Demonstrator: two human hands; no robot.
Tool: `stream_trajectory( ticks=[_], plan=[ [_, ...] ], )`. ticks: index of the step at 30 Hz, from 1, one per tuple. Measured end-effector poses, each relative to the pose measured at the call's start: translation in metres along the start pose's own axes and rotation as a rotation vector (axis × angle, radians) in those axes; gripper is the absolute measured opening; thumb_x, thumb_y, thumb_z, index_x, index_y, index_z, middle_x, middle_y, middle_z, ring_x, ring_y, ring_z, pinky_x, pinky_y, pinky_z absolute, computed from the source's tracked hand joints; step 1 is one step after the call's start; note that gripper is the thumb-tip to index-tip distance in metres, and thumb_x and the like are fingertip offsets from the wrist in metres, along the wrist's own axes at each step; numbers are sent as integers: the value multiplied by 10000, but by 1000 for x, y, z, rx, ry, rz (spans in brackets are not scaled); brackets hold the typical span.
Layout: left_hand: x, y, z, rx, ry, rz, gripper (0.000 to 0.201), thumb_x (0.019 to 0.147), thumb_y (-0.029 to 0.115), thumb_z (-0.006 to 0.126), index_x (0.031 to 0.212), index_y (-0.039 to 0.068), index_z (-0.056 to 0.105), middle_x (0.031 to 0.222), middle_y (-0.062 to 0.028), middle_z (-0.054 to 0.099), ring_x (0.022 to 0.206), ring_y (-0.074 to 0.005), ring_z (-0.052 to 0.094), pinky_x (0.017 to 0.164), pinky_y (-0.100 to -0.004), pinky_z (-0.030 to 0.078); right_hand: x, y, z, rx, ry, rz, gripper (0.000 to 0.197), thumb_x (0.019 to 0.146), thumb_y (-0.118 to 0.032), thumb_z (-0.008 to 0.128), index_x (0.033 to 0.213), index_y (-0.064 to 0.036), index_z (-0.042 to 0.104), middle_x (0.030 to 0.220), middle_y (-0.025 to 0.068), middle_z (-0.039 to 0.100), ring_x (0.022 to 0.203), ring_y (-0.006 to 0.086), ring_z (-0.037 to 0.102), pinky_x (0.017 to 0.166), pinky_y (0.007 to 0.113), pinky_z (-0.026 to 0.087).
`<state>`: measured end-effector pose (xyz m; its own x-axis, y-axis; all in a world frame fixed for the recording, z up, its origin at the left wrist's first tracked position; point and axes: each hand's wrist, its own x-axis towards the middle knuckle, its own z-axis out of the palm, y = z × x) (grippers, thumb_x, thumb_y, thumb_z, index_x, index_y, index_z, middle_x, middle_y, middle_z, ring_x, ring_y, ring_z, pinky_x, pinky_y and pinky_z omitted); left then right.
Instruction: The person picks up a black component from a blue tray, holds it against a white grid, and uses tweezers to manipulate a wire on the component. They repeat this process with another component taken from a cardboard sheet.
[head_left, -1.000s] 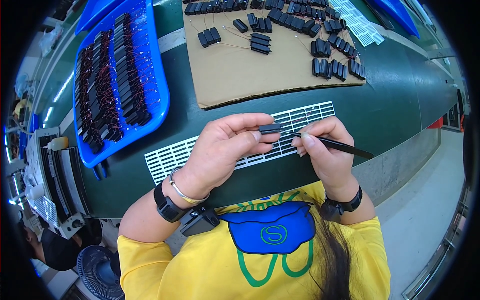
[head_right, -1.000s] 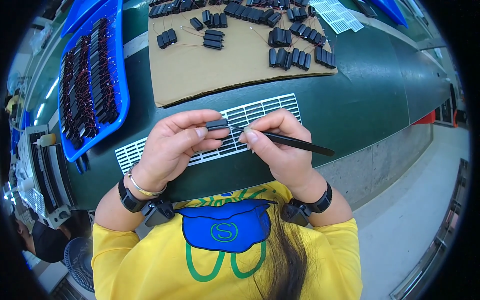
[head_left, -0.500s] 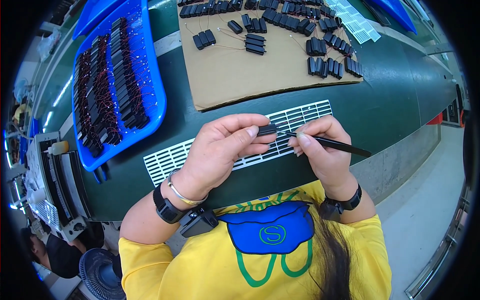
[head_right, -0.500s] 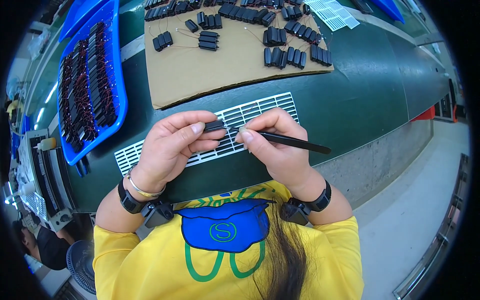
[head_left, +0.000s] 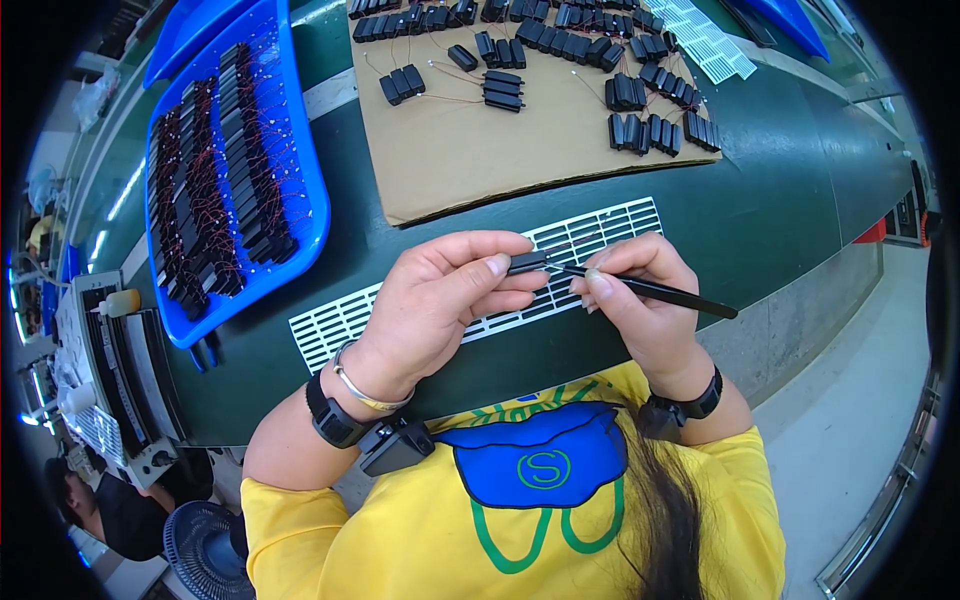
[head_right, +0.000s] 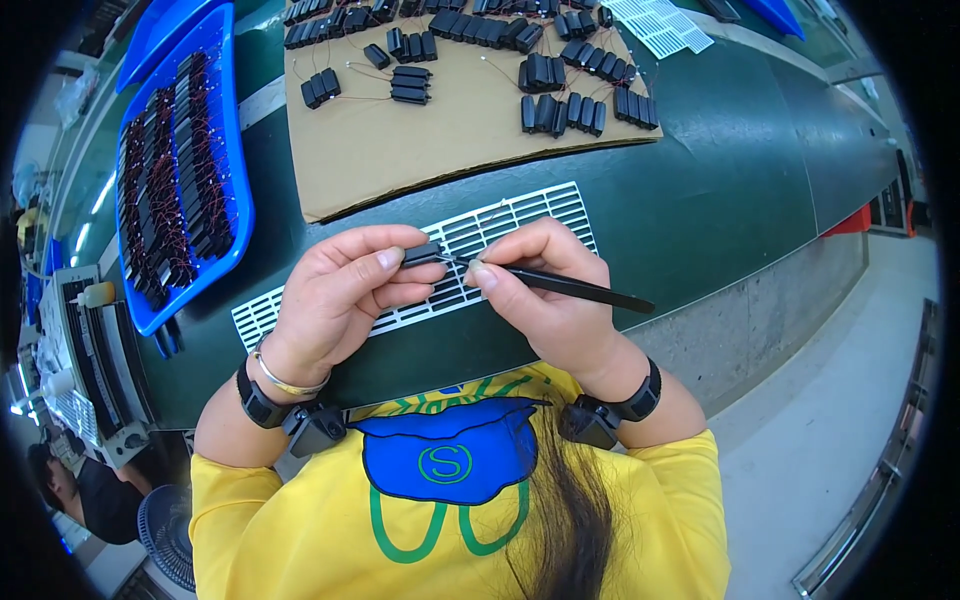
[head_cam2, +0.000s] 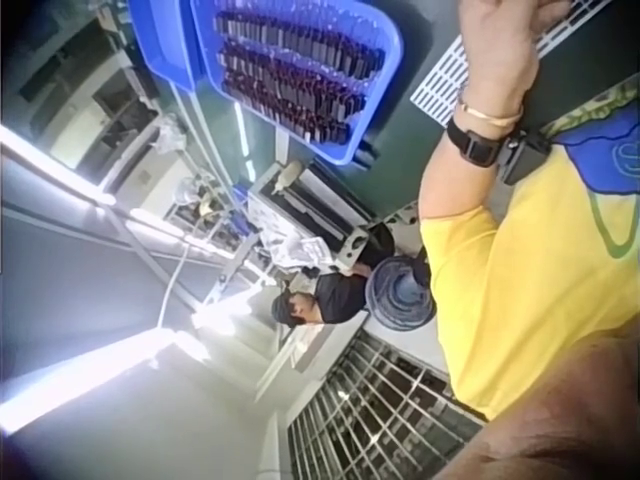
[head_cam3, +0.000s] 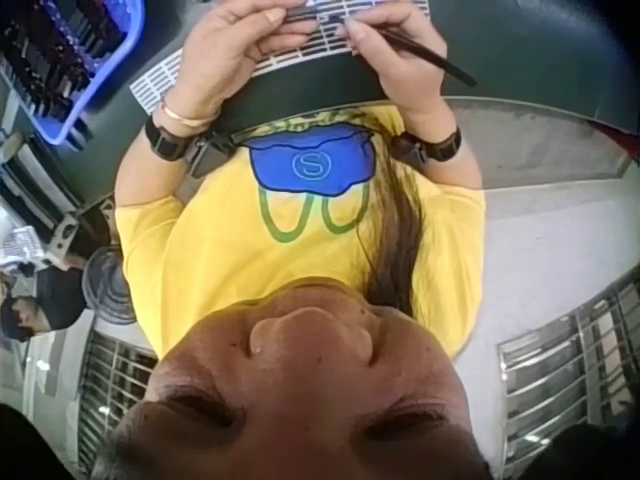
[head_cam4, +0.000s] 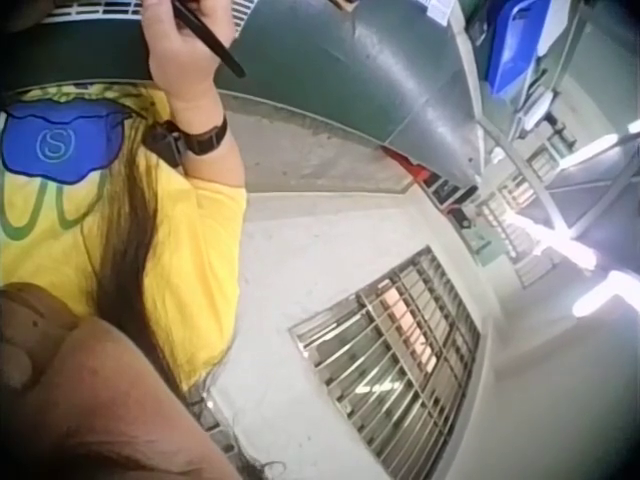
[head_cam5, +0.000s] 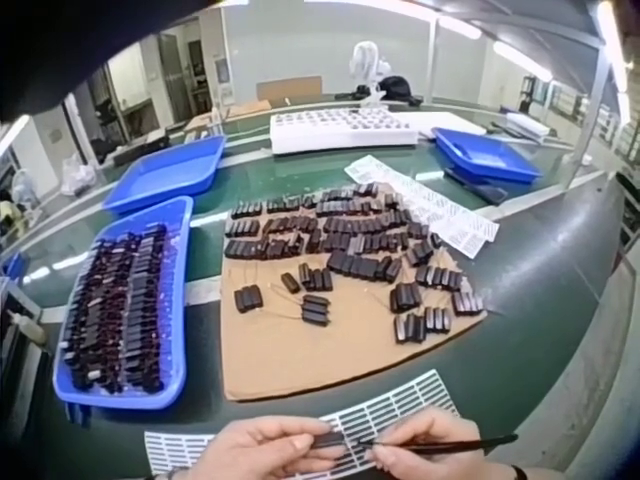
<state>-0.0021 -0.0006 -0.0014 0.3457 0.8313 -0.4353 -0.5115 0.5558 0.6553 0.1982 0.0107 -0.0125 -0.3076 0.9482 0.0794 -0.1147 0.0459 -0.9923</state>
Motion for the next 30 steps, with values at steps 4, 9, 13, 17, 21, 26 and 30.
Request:
stream_trajectory(
  ticks=[4,9,13,17,21,26,30],
  plan=[
    [0,1,-1,-23,3,-19,234,870,51,450,1075,-42,513,1009,-141,570,931,-238,588,791,-273,502,-2,1,-3,-118,-46,-48,118,772,46,552,834,0,463,805,115,576,684,128,578,611,221,472],
    [0,2,0,-61,24,-21,239,861,26,441,1073,-60,511,976,-191,582,901,-258,602,781,-299,515,-4,3,-1,-121,-35,-137,137,765,62,553,845,2,460,820,120,572,710,141,580,634,232,472],
    [1,4,0,-67,29,-23,242,862,25,438,1076,-62,509,979,-205,580,901,-259,602,782,-301,514,-4,1,-4,-116,-35,-131,122,779,50,540,858,3,458,824,122,567,740,155,581,650,246,470],
    [0,3,-1,-70,32,-11,244,862,25,435,1076,-67,506,990,-214,574,911,-266,597,786,-305,513,-2,-1,-7,-187,-93,-274,166,765,52,545,905,-6,476,885,160,580,739,178,585,633,251,463],
    [0,2,-2,-79,17,-18,245,862,26,436,1076,-72,504,1002,-218,569,919,-274,593,788,-309,513,6,-8,-1,-534,-248,-602,242,739,48,564,957,-32,494,961,201,580,708,212,588,606,264,460],
    [0,2,-3,-92,-7,-28,245,861,26,439,1075,-75,503,1014,-217,563,923,-282,590,789,-309,513,7,-2,4,-703,-211,-714,305,668,28,637,944,-55,538,977,173,589,681,231,588,571,263,464],
    [-1,1,-3,-93,-14,-29,243,863,29,439,1073,-75,504,1016,-212,562,922,-283,590,784,-305,514,6,-1,3,-745,-233,-675,288,709,44,596,968,-43,504,990,193,582,689,244,589,607,293,470]
  ],
)
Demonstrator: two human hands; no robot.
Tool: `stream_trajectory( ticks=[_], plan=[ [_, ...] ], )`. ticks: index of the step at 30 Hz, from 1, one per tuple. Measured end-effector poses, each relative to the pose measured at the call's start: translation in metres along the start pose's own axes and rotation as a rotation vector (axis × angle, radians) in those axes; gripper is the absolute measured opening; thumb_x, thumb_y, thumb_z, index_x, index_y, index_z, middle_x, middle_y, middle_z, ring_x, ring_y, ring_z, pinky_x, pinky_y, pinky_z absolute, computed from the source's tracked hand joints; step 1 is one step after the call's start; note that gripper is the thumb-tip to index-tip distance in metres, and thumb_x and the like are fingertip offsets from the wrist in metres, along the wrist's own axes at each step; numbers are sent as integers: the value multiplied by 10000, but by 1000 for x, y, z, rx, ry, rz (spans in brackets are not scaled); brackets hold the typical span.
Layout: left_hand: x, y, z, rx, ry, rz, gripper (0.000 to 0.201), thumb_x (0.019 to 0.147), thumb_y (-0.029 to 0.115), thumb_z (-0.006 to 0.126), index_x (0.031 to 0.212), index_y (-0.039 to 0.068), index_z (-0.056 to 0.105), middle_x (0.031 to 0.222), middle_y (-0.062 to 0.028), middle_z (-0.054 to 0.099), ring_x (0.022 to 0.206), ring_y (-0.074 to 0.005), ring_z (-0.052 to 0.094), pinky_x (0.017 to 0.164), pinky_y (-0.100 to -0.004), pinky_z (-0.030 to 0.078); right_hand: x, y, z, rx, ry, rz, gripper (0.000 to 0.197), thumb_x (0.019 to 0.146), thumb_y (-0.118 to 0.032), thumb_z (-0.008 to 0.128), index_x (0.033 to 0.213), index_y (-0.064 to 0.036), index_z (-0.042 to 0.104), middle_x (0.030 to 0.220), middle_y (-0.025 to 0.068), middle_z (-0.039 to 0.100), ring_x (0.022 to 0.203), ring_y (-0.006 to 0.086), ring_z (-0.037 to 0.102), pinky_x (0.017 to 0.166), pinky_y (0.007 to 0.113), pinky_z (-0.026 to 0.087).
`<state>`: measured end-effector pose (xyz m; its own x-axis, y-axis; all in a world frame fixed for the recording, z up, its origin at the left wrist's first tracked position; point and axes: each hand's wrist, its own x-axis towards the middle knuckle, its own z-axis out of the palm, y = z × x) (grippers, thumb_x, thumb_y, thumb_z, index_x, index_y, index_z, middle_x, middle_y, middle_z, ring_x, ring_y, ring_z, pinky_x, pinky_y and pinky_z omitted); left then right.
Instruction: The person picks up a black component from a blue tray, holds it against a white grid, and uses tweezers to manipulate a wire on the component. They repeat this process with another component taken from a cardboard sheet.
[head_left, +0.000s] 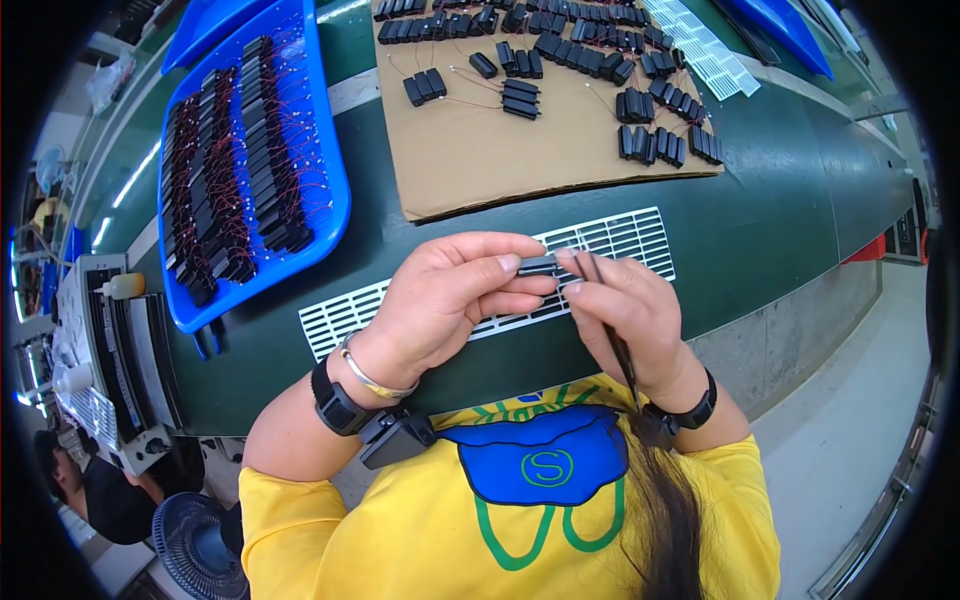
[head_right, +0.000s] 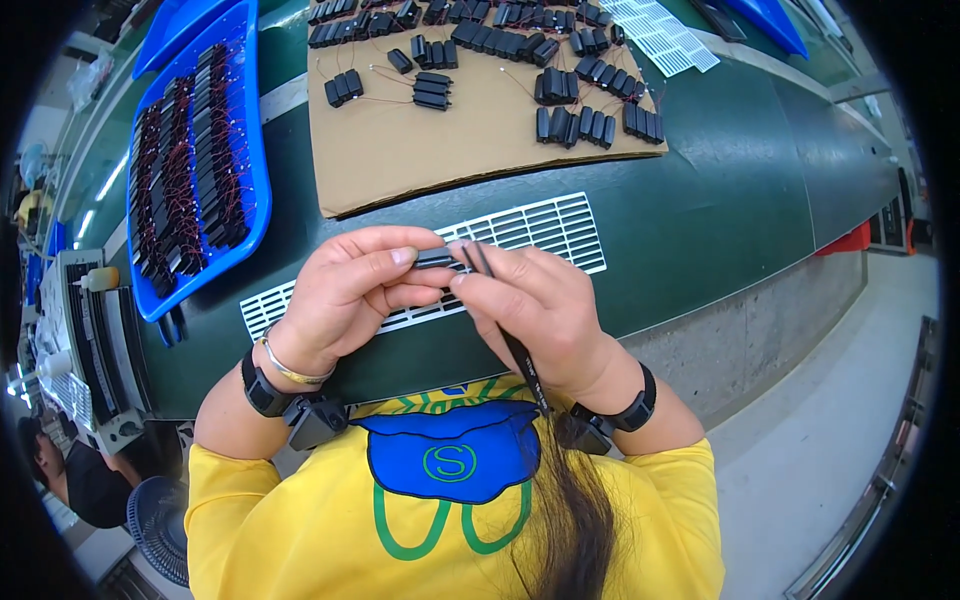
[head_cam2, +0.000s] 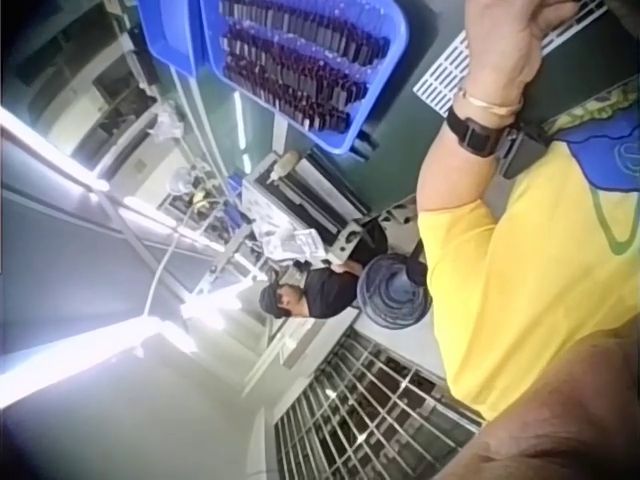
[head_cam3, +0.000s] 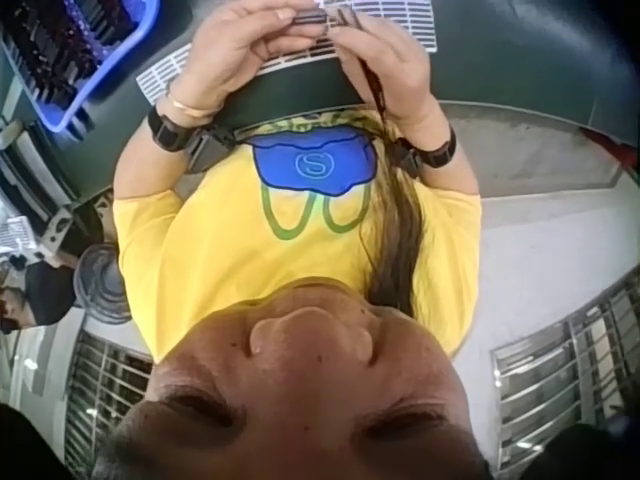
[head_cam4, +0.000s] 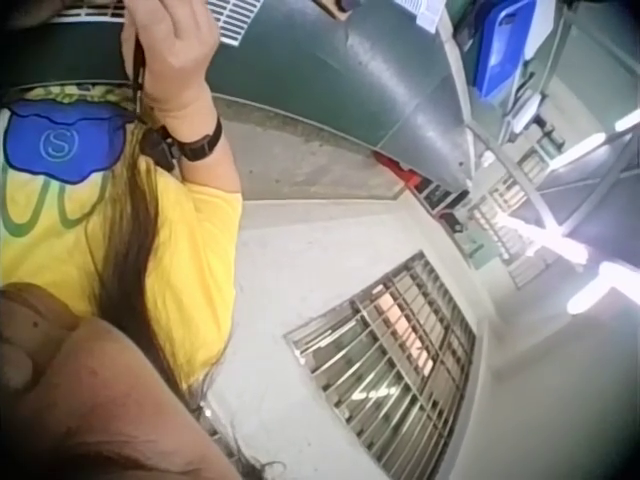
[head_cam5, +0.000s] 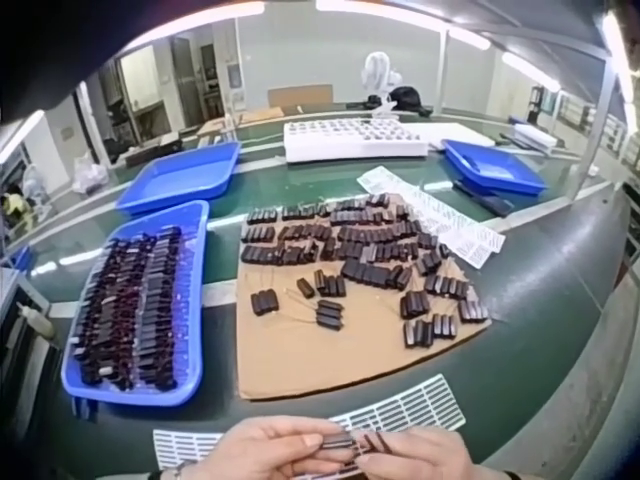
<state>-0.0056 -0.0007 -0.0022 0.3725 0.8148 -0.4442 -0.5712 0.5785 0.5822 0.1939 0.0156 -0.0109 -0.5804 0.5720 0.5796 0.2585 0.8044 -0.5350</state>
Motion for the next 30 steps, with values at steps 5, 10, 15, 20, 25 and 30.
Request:
stream_trajectory(
  ticks=[5,10,15,20,25,30],
  plan=[
    [-2,-1,0,27,-37,-10,239,866,32,438,1068,-76,506,1019,-197,562,919,-283,591,775,-298,517,2,0,1,80,46,98,305,690,61,612,960,-33,504,978,173,587,743,233,594,661,290,472],
    [-1,-1,2,58,-96,-56,235,869,30,433,1073,-68,495,1028,-176,561,927,-284,588,761,-300,523,-2,-1,-2,228,30,224,315,678,75,621,952,-28,506,928,143,594,795,212,592,701,287,467],
    [0,-1,3,12,-99,-95,246,869,29,432,1101,-45,463,1027,-160,564,915,-284,593,732,-304,534,-2,2,-1,222,68,168,320,672,80,625,949,-25,505,897,125,592,763,199,584,689,284,465],
    [-1,1,4,-16,-98,-140,250,864,51,460,1101,-23,434,972,-139,561,840,-223,618,693,-266,539,-4,2,-1,247,68,166,317,676,73,633,948,-28,505,890,119,589,707,182,572,657,269,461],
    [-2,1,4,-5,-105,-139,251,864,51,462,1102,-20,429,956,-138,566,813,-219,623,676,-261,542,-4,0,0,276,61,180,316,676,58,648,941,-33,504,882,117,586,671,170,563,623,259,458],
    [-1,0,3,7,-122,-143,238,862,68,479,1083,-13,445,927,-117,573,790,-199,623,668,-255,537,-5,3,1,265,78,121,327,665,43,671,932,-44,504,841,112,582,641,165,560,593,251,456]
  ],
)
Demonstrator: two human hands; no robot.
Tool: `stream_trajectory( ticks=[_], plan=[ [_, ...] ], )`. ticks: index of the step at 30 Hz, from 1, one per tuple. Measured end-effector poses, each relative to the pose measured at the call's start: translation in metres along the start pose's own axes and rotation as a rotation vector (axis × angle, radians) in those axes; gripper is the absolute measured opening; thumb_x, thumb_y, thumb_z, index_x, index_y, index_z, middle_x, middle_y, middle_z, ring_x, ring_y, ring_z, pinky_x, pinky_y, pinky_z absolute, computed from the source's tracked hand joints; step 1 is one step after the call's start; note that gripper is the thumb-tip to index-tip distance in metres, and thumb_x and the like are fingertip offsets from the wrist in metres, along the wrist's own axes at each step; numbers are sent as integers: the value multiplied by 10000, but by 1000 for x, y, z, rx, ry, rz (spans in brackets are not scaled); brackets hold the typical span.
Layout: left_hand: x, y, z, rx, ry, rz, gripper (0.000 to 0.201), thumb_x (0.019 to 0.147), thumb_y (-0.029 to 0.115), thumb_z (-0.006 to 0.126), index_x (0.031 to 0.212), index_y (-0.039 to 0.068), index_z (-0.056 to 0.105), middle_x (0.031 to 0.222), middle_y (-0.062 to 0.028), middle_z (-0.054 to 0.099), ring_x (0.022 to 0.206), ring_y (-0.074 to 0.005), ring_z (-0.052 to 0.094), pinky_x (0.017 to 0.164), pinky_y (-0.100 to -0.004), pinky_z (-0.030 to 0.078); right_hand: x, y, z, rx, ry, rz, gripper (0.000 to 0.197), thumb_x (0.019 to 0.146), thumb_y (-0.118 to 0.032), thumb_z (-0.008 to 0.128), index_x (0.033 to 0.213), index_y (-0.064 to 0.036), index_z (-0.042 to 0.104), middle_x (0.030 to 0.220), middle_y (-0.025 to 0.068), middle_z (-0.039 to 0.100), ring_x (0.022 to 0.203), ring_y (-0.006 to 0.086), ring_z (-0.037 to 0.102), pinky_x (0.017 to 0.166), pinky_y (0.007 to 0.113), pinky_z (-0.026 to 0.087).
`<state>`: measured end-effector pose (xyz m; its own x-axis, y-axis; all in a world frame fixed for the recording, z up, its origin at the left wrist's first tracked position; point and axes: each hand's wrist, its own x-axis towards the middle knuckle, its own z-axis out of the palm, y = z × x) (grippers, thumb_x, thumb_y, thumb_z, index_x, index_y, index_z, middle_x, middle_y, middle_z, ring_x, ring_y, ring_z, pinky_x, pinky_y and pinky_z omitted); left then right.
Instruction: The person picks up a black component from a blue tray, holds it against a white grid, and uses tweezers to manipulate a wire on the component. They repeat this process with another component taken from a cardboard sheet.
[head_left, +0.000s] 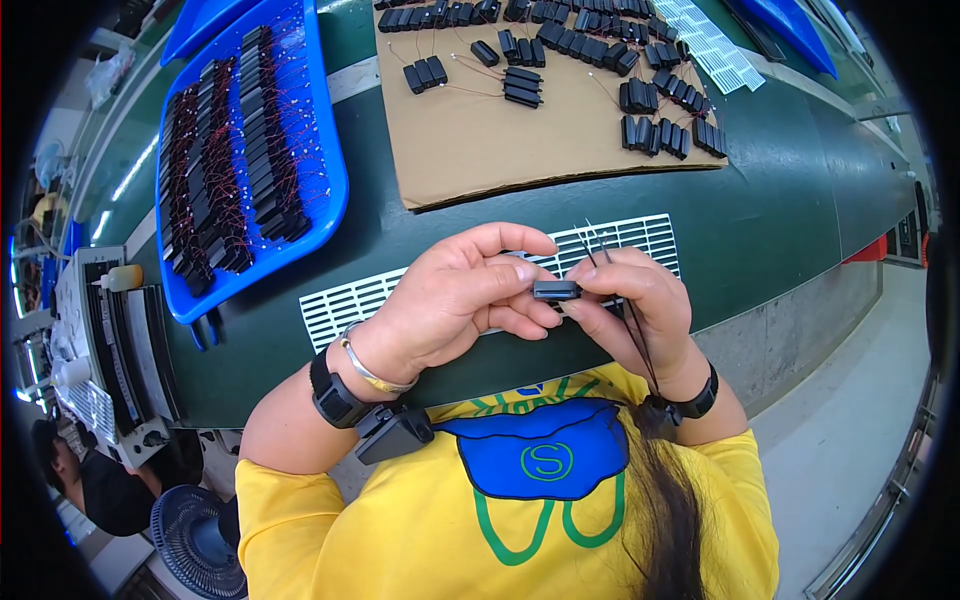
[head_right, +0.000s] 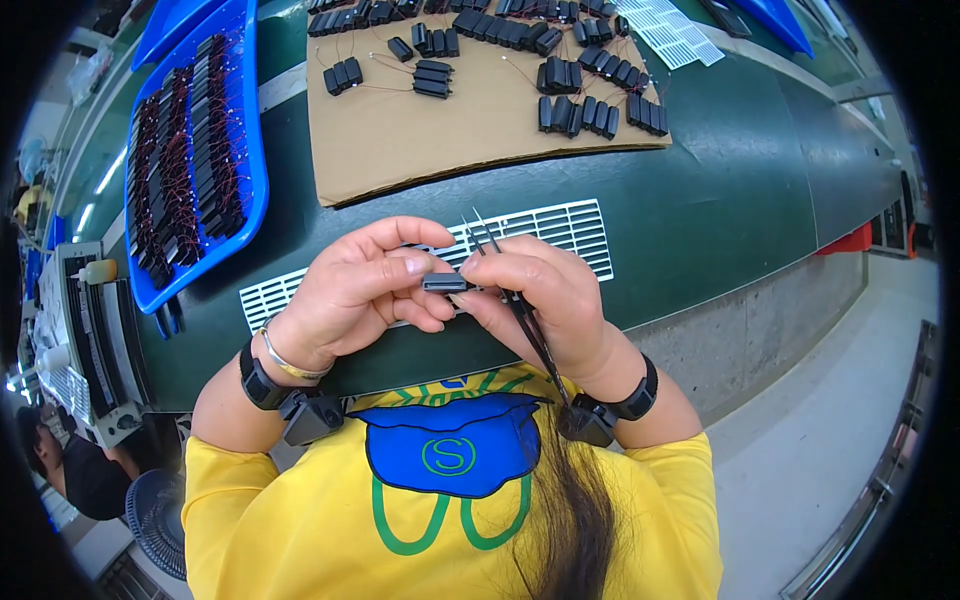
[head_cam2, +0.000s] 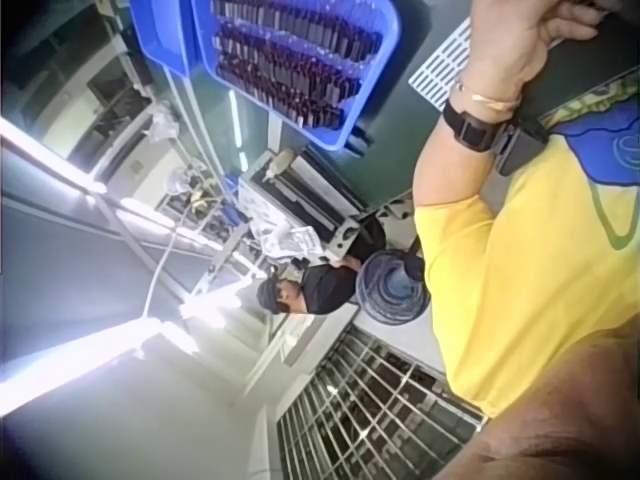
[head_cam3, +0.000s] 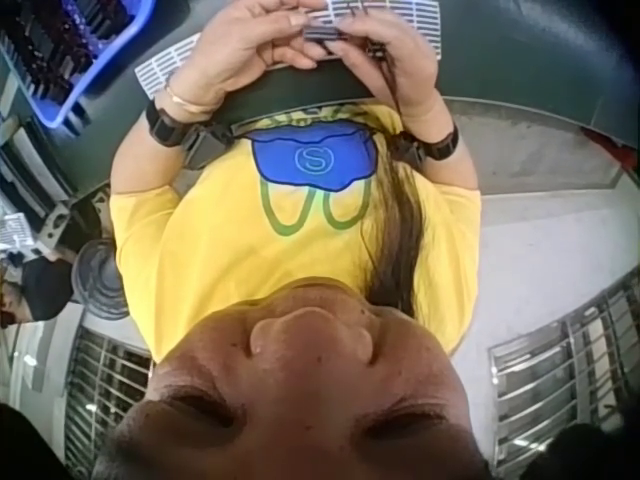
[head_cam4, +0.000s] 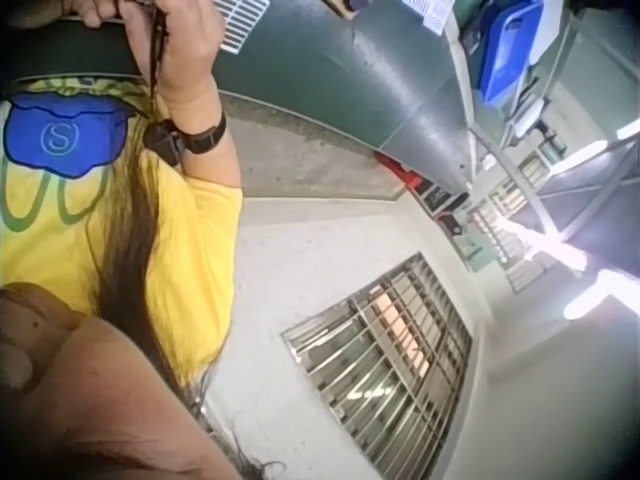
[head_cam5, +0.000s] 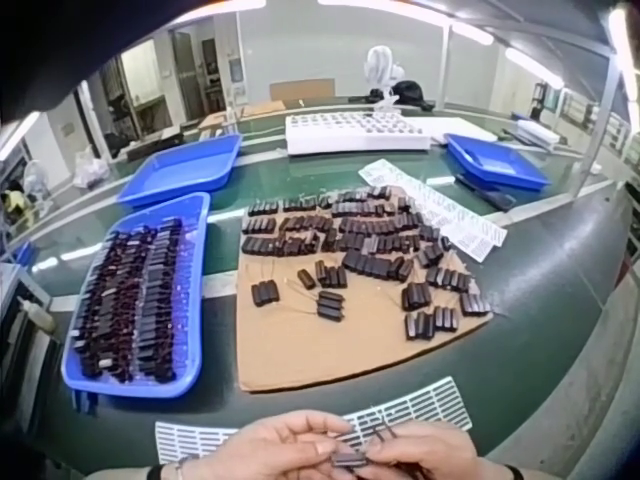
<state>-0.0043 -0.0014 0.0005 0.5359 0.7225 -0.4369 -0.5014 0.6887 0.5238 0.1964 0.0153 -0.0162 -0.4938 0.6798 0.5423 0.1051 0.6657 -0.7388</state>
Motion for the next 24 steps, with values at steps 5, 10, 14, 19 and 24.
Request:
stream_trajectory(
  ticks=[5,10,14,19,24],
  plan=[
    [-1,-1,6,67,39,-5,238,848,91,521,1062,3,466,894,-84,578,775,-161,614,662,-235,523,4,-5,0,-61,-13,-41,341,651,25,693,924,-53,504,796,103,580,613,171,562,558,247,455],
    [-2,-3,7,299,21,66,248,830,55,536,1063,-4,472,922,-110,586,793,-173,615,678,-257,523,3,-3,3,-90,-24,-97,362,630,0,720,915,-61,506,771,98,583,594,185,567,521,246,454],
    [-2,-2,7,273,26,48,256,819,48,552,1058,-4,473,911,-101,589,792,-161,612,680,-251,522,3,-3,4,-96,-7,-104,370,622,-9,730,912,-62,505,771,97,586,594,186,570,511,249,455],
    [-1,-3,6,272,20,39,236,826,51,544,1044,-9,479,892,-101,595,781,-163,616,683,-250,522,1,-2,3,-104,-2,-94,371,620,-10,731,911,-59,505,778,100,589,608,188,573,524,251,459],
    [-2,-2,5,266,24,41,217,835,59,533,1032,-19,488,873,-111,599,767,-171,622,683,-256,525,0,-4,0,-74,6,-50,364,626,-1,724,911,-52,504,786,103,592,627,189,572,552,246,460]
  ],
)
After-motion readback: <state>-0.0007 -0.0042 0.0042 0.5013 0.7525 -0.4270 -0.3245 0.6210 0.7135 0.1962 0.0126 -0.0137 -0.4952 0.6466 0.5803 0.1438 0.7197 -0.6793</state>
